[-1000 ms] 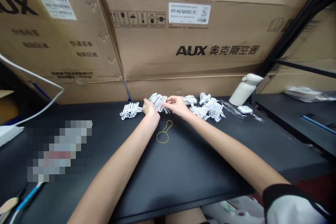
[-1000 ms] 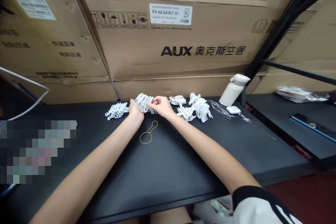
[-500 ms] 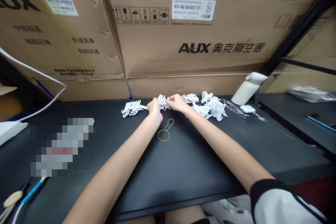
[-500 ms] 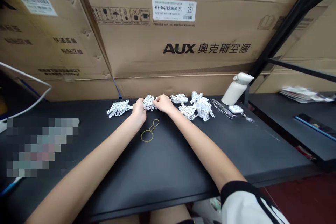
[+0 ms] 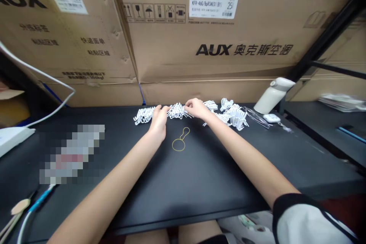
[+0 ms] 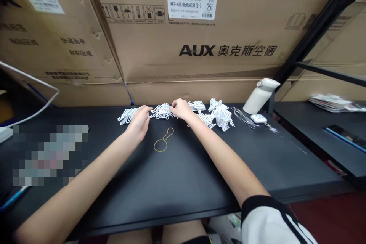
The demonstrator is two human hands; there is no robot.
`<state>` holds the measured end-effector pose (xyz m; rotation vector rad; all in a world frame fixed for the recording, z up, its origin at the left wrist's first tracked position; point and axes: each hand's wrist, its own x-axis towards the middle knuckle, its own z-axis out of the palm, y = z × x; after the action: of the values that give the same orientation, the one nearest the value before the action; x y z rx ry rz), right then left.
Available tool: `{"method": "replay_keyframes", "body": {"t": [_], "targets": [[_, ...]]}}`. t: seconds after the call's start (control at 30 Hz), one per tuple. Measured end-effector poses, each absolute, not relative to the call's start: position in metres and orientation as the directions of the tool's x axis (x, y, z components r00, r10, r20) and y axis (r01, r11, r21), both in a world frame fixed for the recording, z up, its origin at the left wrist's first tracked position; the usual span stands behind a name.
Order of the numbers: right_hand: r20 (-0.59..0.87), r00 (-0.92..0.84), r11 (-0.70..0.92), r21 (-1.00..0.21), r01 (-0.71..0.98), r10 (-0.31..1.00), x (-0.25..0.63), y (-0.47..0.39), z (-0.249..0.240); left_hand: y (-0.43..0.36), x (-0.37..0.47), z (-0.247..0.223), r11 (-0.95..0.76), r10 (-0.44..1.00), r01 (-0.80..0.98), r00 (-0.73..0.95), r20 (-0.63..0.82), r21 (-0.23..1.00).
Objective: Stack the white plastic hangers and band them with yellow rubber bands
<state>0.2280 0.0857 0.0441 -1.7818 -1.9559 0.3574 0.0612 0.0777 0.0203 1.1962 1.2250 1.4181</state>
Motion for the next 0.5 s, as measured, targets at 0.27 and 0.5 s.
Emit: {"method": "replay_keyframes", "body": {"t": [0.27, 0.5], "targets": [[-0.007, -0.134, 0.118, -0.427, 0.896, 0.991, 0.224, 0.080, 0.048, 0.079, 0.004, 0.038, -0.528, 0.759, 0.760, 0.223, 0.612, 0.379], [0.109, -0.265, 0.283, -0.505, 0.816, 0.958, 0.208, 0.079, 0.037, 0.082, -0.010, 0.021, -0.363, 0.876, 0.932, 0.337, 0.344, 0.013]]}}
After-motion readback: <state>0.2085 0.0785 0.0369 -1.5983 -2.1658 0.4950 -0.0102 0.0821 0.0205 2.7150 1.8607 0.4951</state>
